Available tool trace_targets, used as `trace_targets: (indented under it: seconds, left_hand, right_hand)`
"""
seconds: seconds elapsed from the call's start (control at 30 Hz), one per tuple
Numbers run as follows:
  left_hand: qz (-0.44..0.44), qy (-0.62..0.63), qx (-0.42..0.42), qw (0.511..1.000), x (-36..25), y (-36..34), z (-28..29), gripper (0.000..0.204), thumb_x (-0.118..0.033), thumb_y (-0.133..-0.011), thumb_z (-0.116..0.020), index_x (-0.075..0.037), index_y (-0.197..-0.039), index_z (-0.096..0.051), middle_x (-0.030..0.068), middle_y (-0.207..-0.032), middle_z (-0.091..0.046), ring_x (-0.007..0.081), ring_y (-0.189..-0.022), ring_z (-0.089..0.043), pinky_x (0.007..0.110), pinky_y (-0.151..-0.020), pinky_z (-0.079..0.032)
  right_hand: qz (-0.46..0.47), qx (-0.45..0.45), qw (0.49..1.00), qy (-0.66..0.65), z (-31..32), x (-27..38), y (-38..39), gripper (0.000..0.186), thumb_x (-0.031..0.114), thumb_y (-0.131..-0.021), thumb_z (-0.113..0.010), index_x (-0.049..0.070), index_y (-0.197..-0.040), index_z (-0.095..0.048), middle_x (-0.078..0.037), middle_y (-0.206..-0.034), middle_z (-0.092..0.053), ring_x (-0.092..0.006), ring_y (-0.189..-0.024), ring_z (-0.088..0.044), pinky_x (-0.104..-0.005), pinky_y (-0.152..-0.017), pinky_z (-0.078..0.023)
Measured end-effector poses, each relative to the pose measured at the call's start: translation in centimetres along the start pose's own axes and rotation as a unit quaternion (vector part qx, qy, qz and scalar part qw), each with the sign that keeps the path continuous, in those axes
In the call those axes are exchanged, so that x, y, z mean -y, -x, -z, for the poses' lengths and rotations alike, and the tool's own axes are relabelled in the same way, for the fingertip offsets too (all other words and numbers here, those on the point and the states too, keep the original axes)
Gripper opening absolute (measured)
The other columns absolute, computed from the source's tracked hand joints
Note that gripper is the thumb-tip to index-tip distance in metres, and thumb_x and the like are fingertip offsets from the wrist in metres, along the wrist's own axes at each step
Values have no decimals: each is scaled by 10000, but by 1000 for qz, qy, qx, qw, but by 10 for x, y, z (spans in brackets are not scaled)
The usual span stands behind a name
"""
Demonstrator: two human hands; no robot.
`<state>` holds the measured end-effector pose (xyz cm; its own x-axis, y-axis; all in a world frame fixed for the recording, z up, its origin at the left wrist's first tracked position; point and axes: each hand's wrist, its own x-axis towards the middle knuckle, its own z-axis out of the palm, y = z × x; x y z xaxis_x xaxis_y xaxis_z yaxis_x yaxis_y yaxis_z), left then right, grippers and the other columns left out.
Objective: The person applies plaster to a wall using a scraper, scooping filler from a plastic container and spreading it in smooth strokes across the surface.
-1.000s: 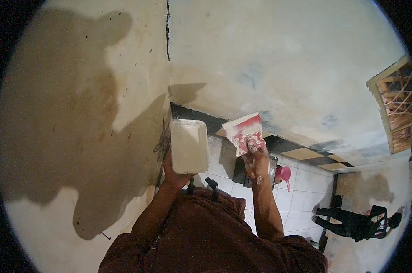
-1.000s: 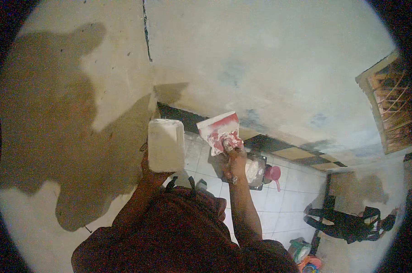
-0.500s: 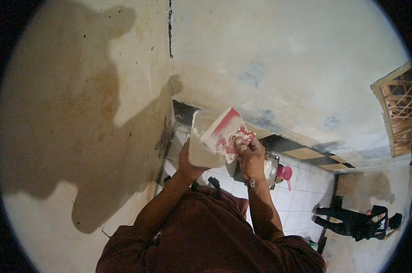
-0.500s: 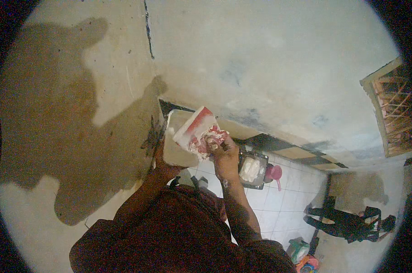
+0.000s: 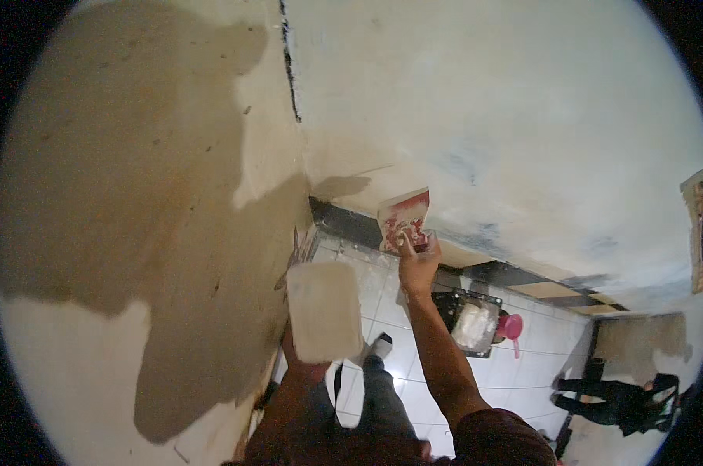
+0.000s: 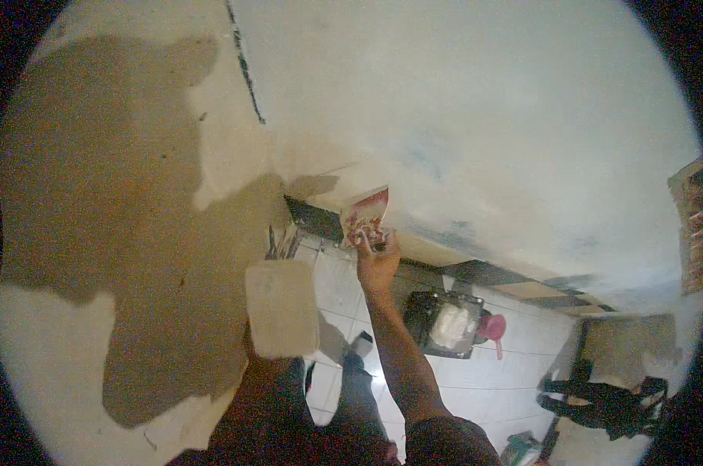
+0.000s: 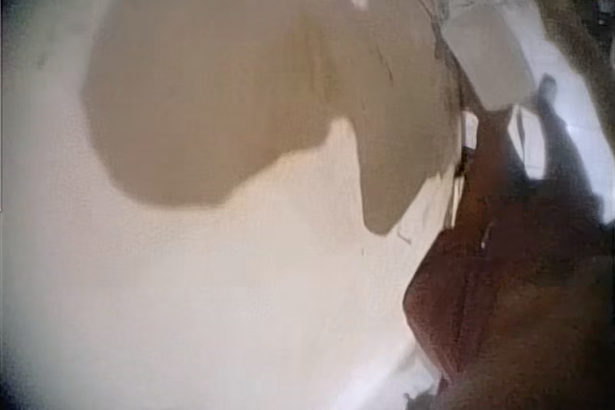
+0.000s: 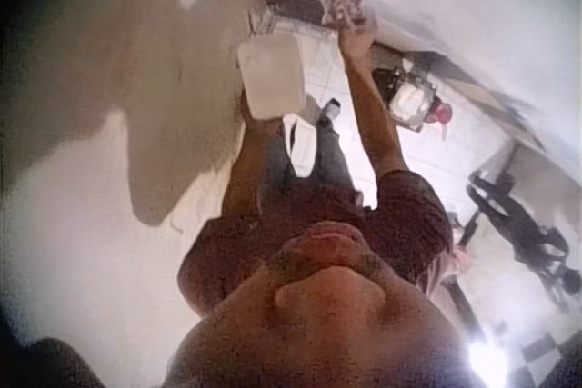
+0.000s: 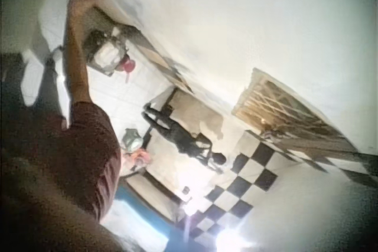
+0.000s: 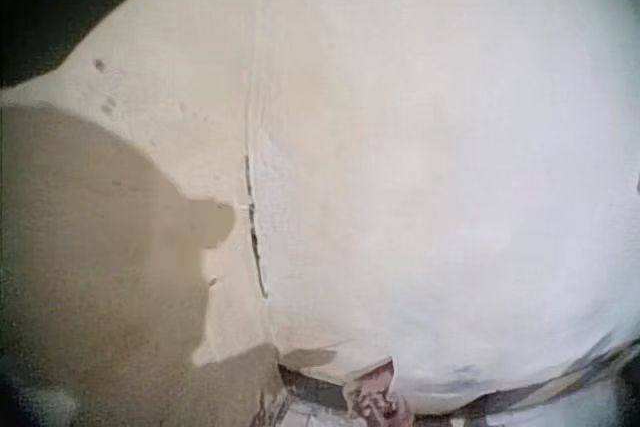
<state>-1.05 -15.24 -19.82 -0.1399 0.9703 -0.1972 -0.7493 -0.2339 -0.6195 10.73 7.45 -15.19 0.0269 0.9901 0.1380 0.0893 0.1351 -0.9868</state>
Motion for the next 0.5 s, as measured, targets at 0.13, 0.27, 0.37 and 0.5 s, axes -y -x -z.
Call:
trace_targets:
  seconds: [0.13,0.27,0.37,0.5]
  left_hand:
    - [-109,-332,-7,937,-20,0,8,566,-422,-924,-463,-103,-1383,-381,138,-1357,-465,339,-1224,-468,536,-1019,-376]
    - [-117,-413,-22,903,-76,-7,41,615,-486,-916,-445,-115,-1398,-360,130,-1382,-441,334,-1234,-462,530,-1010,-392]
    - [-127,-448,-21,885,-95,-8,49,654,-537,-911,-414,-120,-1409,-343,125,-1397,-426,336,-1248,-450,535,-1014,-388]
    - [-132,-452,-20,882,-115,-24,57,658,-544,-910,-411,-127,-1413,-337,121,-1402,-422,339,-1251,-447,543,-1016,-382]
  right_hand:
    - [267,-53,914,303,-21,-66,-21,147,71,-767,-684,31,-874,-593,-117,-812,-592,-245,-763,-600,-391,-632,-481]
    - [491,-41,783,378,-35,-69,-53,140,91,-728,-706,82,-833,-614,-90,-851,-611,-278,-758,-585,-391,-649,-479]
    - [595,-60,706,380,-51,-75,-78,96,74,-710,-664,131,-774,-620,-39,-777,-582,-219,-737,-577,-349,-586,-451]
    - [455,44,704,543,-59,-143,-134,105,154,-760,-606,166,-859,-639,-61,-861,-619,-256,-830,-609,-372,-643,-500]
